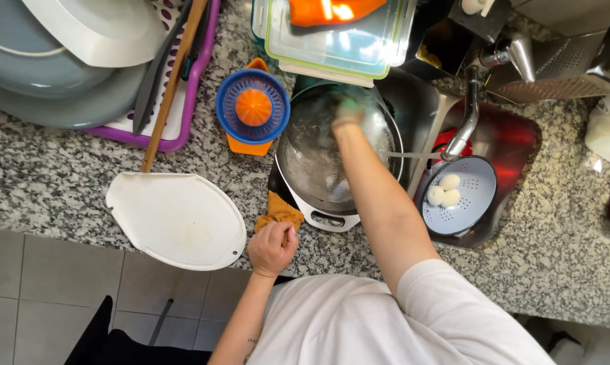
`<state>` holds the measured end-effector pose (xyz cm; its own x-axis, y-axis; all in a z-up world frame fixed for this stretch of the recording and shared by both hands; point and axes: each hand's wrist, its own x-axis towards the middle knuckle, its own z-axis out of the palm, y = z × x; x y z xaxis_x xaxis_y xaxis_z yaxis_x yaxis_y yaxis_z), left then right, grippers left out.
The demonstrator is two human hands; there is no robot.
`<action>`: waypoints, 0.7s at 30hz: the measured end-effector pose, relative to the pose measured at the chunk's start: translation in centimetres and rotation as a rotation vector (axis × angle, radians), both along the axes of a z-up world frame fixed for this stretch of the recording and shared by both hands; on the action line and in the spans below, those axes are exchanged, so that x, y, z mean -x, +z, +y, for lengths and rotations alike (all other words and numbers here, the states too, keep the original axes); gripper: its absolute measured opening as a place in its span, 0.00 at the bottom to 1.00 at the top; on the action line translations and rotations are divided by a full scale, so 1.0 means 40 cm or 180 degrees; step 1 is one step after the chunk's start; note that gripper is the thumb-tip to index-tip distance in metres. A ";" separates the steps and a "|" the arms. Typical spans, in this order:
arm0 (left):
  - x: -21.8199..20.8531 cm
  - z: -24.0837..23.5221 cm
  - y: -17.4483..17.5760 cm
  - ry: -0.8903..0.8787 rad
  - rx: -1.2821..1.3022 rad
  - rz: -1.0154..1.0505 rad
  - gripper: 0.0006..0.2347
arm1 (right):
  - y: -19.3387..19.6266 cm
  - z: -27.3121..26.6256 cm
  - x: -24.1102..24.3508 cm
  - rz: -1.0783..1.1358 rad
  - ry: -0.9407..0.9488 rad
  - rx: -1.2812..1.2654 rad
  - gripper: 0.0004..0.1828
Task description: The person removes a pan from the stove and carries it to the sink. They scrub the pan with a steel wool pad under running water, rinse it, and place it back on the stove. The person then cleans the sink drain and washes their hands.
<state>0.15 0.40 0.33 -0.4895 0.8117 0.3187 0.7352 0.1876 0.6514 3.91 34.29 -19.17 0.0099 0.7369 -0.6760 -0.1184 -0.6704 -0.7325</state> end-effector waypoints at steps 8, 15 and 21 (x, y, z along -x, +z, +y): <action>-0.001 -0.001 0.010 0.0026 -0.0045 0.0006 0.03 | -0.117 0.053 -0.125 -0.0955 -0.2017 0.0296 0.22; 0.001 0.000 0.021 0.0007 -0.0052 0.0017 0.04 | -0.102 -0.073 0.086 -0.4887 0.4436 -0.0614 0.12; -0.003 0.000 0.010 -0.0004 -0.0022 0.0066 0.04 | 0.108 -0.034 0.015 0.0026 -0.0387 0.0047 0.11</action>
